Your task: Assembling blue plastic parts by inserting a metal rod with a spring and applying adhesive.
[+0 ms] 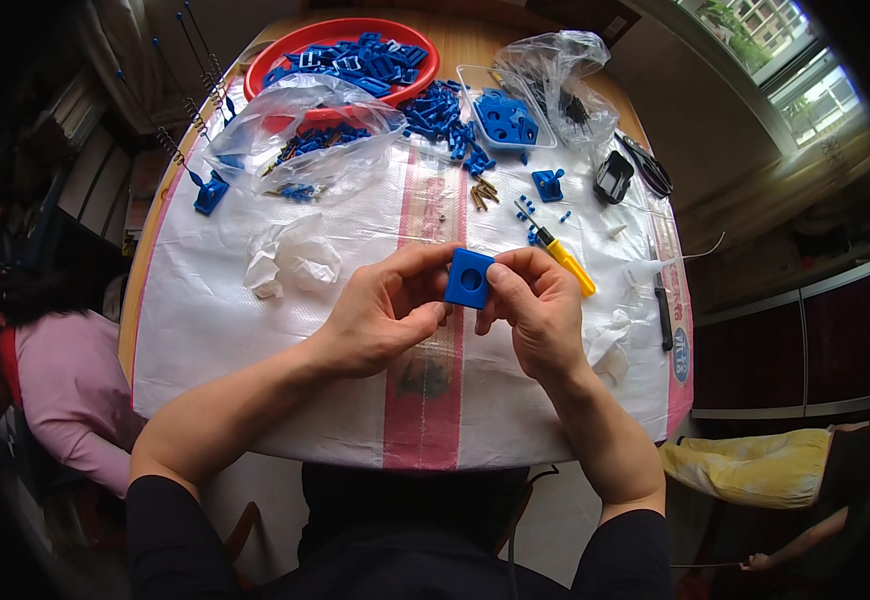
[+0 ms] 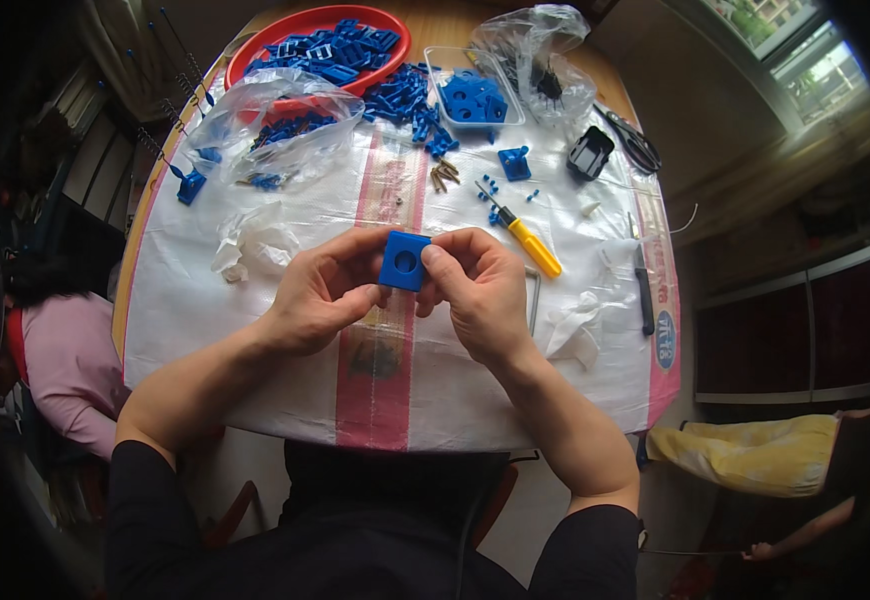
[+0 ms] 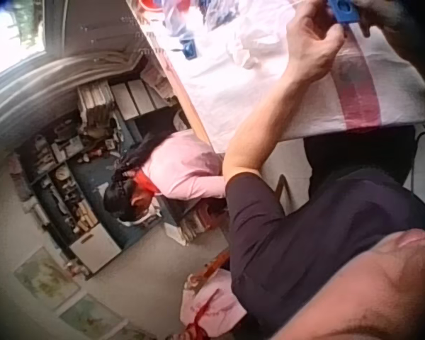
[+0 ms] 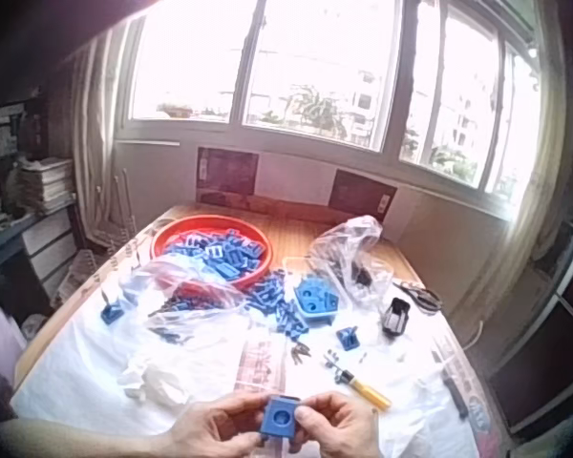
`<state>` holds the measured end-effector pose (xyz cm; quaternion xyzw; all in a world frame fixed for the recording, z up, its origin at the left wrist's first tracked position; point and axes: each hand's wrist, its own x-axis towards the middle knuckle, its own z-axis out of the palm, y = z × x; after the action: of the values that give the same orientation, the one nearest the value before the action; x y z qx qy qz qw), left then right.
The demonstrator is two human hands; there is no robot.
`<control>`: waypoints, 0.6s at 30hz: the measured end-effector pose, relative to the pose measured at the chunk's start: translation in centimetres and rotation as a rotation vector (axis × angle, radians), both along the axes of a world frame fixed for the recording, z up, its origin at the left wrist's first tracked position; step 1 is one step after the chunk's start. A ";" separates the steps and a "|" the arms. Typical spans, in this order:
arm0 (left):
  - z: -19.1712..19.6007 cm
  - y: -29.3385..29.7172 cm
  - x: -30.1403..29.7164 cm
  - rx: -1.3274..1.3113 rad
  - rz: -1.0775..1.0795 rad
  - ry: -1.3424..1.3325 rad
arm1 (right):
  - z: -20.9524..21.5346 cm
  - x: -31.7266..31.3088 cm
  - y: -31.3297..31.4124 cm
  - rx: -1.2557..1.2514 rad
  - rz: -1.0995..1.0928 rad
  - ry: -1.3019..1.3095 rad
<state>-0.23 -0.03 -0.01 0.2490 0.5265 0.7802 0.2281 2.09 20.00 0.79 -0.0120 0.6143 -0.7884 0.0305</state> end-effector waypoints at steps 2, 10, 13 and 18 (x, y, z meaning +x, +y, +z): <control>-0.2 0.0 0.0 0.006 0.010 0.002 | -0.1 0.0 0.0 -0.007 -0.002 -0.004; -0.1 -0.1 -0.1 -0.051 0.057 0.009 | 0.0 0.1 -0.3 0.102 -0.031 0.081; -0.2 0.1 0.0 -0.045 0.088 0.066 | -0.1 0.2 -0.4 0.129 -0.021 0.145; -0.5 0.1 -0.2 -0.083 0.121 0.121 | -0.1 0.4 -0.6 0.140 -0.029 0.181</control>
<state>-0.41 0.09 -0.50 0.2536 0.5853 0.7537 0.1583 2.44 19.35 0.70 -0.0720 0.6681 -0.7397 -0.0359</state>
